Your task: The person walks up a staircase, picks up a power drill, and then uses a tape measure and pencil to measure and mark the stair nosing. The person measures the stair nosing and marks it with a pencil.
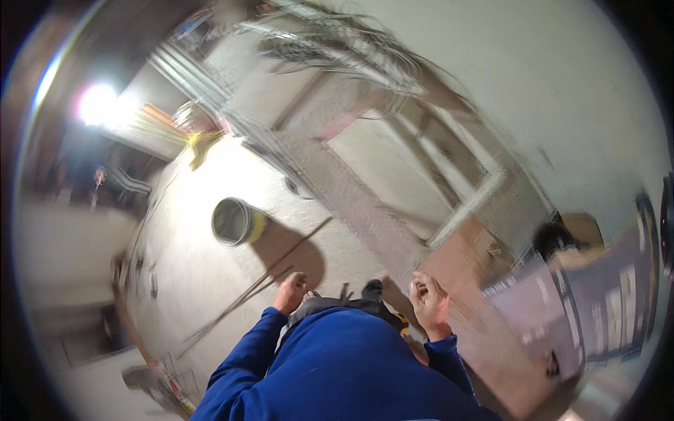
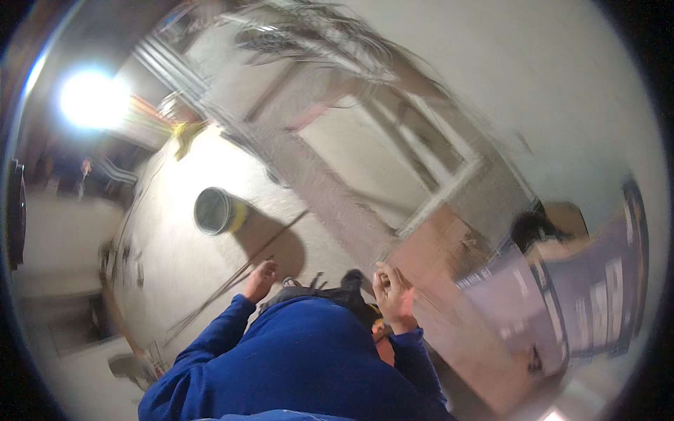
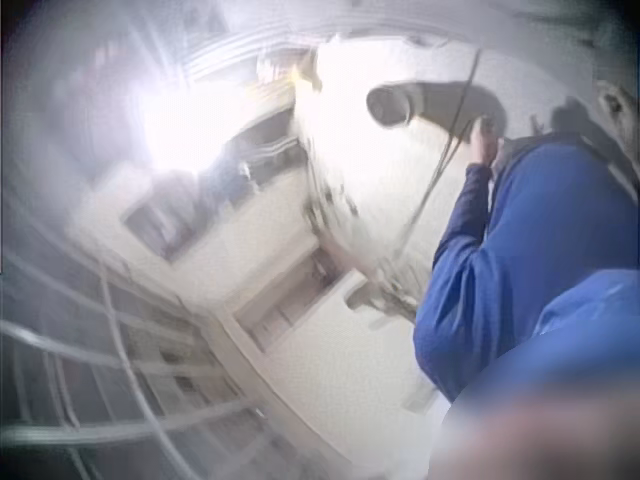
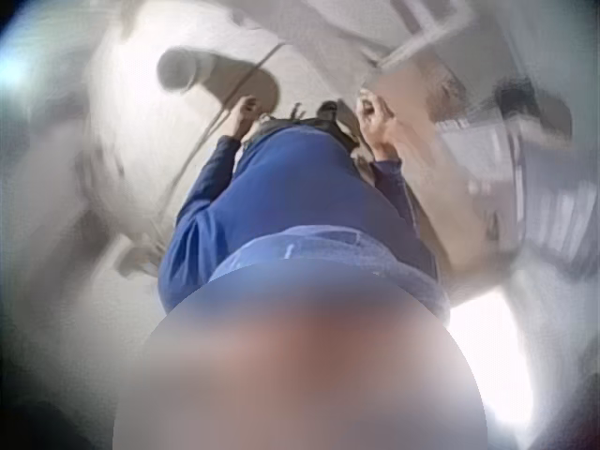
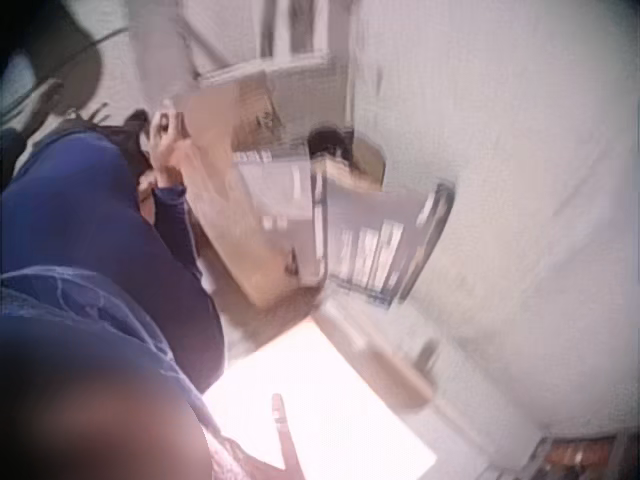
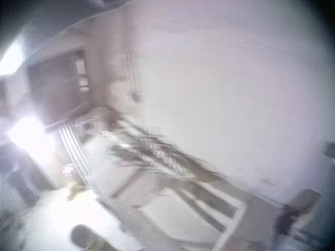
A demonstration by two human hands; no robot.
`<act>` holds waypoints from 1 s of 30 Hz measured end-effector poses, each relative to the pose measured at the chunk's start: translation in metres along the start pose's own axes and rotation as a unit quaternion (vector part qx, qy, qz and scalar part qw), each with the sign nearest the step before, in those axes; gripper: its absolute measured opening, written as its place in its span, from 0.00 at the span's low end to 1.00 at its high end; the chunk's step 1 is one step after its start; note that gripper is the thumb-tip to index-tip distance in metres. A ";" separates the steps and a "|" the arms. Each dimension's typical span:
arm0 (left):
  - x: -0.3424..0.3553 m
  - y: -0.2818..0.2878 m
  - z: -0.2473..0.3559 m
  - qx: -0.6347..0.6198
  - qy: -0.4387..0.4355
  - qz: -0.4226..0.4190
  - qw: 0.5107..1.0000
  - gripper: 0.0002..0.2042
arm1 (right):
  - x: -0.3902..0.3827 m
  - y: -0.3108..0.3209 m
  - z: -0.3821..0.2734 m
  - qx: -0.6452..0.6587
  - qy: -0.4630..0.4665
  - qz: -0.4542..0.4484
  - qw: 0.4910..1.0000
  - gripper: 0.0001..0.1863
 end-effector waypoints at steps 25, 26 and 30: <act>-0.621 0.016 -0.318 -0.286 0.478 0.648 0.519 0.15 | -0.042 -0.502 0.016 -0.393 -0.160 -0.492 0.760 0.12; -0.631 0.010 -0.310 -0.317 0.487 0.650 0.489 0.16 | -0.036 -0.525 0.016 -0.350 -0.168 -0.498 0.775 0.09; -0.662 0.058 -0.286 -0.358 0.455 0.717 0.389 0.17 | -0.007 -0.653 -0.022 -0.345 -0.174 -0.519 0.763 0.10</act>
Point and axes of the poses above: each hand's wrist, its own x-axis towards the middle knuckle, its own y-axis out of the back of the hand, z = x × y, the point moved 6 cm from there along x, towards the middle knuckle, and after that the axes turned 14 degrees about -y, right-handed, at the moved point
